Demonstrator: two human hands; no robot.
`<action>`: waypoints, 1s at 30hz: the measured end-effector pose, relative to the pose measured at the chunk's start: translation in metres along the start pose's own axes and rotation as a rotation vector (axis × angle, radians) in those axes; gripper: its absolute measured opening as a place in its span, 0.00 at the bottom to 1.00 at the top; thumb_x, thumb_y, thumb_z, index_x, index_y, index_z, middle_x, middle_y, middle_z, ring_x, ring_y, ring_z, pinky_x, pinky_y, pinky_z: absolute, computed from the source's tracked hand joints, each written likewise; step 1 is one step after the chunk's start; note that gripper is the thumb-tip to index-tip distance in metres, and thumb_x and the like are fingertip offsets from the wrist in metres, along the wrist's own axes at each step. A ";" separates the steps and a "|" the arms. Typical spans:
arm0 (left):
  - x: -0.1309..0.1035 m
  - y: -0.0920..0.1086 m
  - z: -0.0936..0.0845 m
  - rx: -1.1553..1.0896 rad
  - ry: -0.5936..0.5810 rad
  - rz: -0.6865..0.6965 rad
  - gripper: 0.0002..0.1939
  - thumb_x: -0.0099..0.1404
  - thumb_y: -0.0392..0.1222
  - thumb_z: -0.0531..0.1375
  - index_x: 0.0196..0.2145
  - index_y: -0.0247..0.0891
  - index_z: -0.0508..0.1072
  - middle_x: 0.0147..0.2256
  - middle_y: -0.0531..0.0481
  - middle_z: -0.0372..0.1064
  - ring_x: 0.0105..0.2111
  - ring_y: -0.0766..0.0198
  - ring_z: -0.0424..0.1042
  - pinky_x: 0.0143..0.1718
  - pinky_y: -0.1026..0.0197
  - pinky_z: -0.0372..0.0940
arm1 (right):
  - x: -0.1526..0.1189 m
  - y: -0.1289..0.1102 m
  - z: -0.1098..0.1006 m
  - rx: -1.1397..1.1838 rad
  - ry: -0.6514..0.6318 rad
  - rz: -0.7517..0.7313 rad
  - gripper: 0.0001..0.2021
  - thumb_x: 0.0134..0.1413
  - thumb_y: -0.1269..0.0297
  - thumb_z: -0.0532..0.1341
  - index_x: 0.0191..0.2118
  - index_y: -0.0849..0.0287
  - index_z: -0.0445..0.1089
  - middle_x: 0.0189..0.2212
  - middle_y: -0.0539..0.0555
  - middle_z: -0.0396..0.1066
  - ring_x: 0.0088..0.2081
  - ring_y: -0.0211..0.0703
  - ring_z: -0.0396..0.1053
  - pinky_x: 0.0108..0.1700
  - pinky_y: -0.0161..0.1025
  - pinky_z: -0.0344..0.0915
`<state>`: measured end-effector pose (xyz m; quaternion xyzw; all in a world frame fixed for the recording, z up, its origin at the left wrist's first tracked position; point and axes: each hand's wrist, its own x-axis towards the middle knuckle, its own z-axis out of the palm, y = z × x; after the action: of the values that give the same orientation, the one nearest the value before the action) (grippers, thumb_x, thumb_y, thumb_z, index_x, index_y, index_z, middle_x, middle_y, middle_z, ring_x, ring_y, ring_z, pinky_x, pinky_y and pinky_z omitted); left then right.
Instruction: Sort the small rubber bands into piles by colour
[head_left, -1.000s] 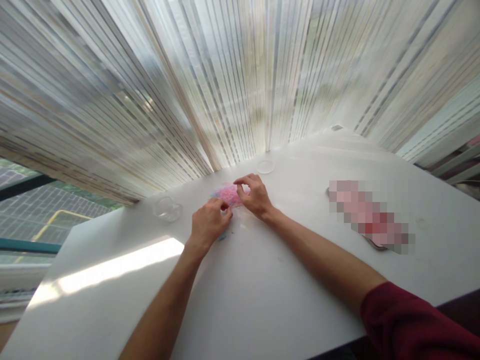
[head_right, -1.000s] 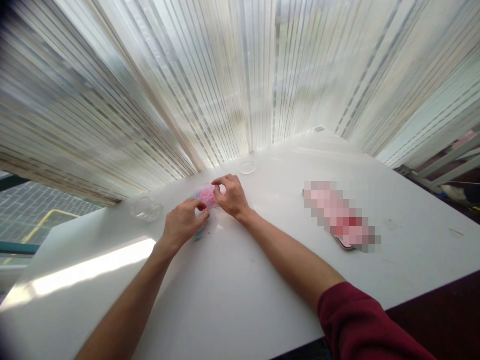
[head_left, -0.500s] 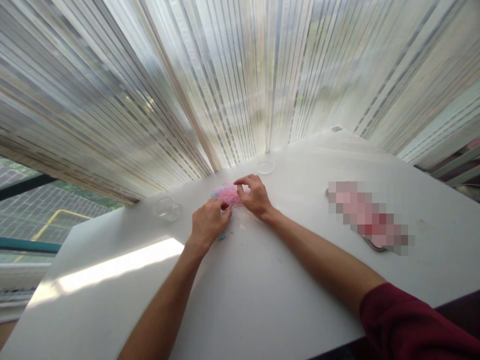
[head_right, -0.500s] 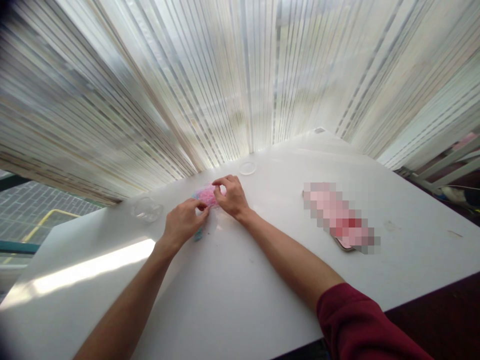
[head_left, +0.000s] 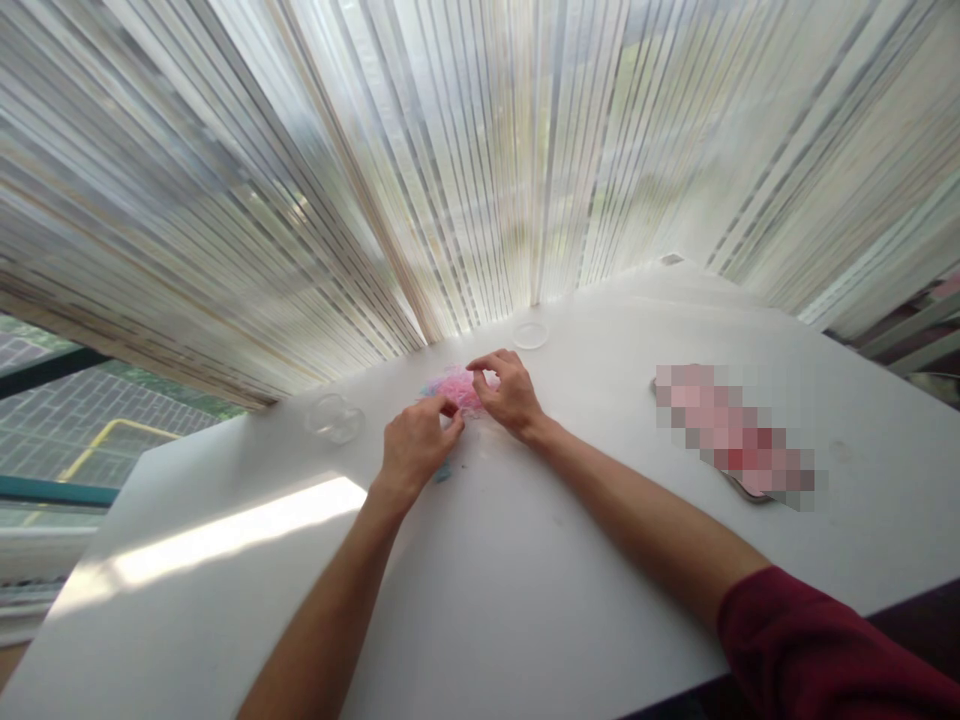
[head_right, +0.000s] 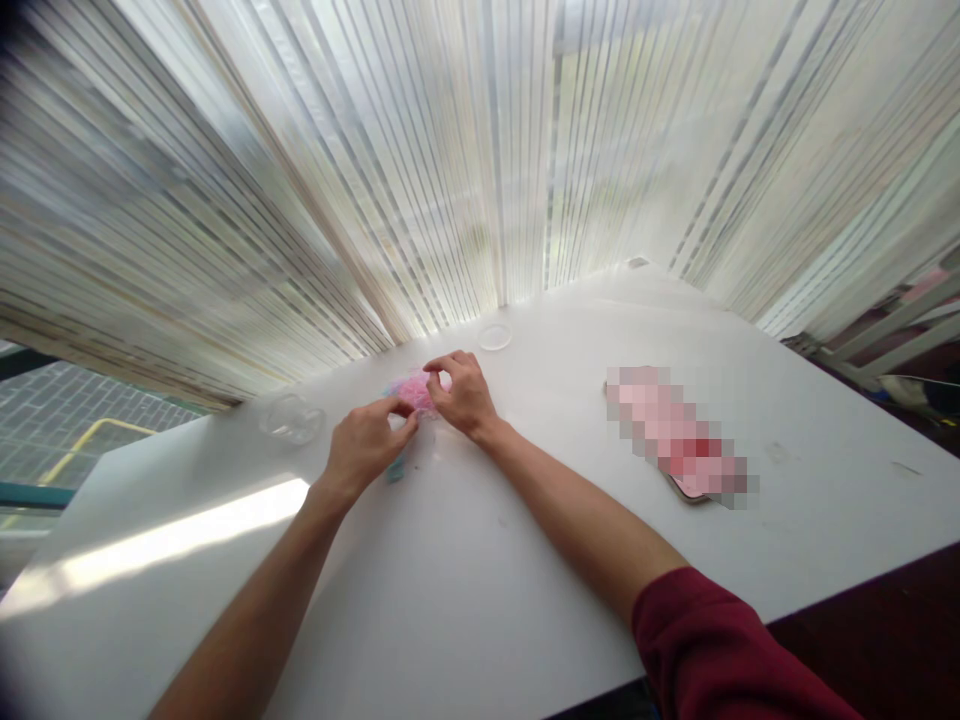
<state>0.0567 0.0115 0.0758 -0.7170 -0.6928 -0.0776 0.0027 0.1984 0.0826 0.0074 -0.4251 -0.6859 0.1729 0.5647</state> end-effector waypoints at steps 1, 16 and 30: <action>0.001 0.001 0.000 -0.010 -0.003 -0.002 0.10 0.64 0.48 0.59 0.38 0.45 0.79 0.38 0.51 0.80 0.39 0.53 0.77 0.39 0.57 0.68 | 0.000 0.000 0.000 0.001 -0.001 0.003 0.09 0.54 0.74 0.59 0.35 0.55 0.75 0.34 0.54 0.73 0.40 0.47 0.68 0.49 0.46 0.66; 0.007 -0.013 -0.003 -0.338 0.058 -0.022 0.10 0.61 0.45 0.62 0.37 0.43 0.81 0.37 0.52 0.80 0.28 0.62 0.73 0.34 0.62 0.64 | 0.000 -0.001 0.000 0.004 0.018 -0.044 0.08 0.54 0.75 0.60 0.35 0.56 0.76 0.33 0.54 0.73 0.39 0.47 0.68 0.48 0.45 0.67; -0.030 -0.086 -0.024 -0.400 0.210 -0.077 0.20 0.60 0.57 0.61 0.38 0.40 0.82 0.20 0.54 0.70 0.20 0.67 0.62 0.28 0.63 0.61 | -0.002 0.000 -0.001 -0.019 -0.013 -0.100 0.09 0.55 0.75 0.59 0.35 0.56 0.75 0.33 0.54 0.73 0.39 0.46 0.67 0.47 0.45 0.66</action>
<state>-0.0324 -0.0178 0.0875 -0.6644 -0.6862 -0.2877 -0.0705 0.1996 0.0809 0.0069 -0.3946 -0.7116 0.1408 0.5640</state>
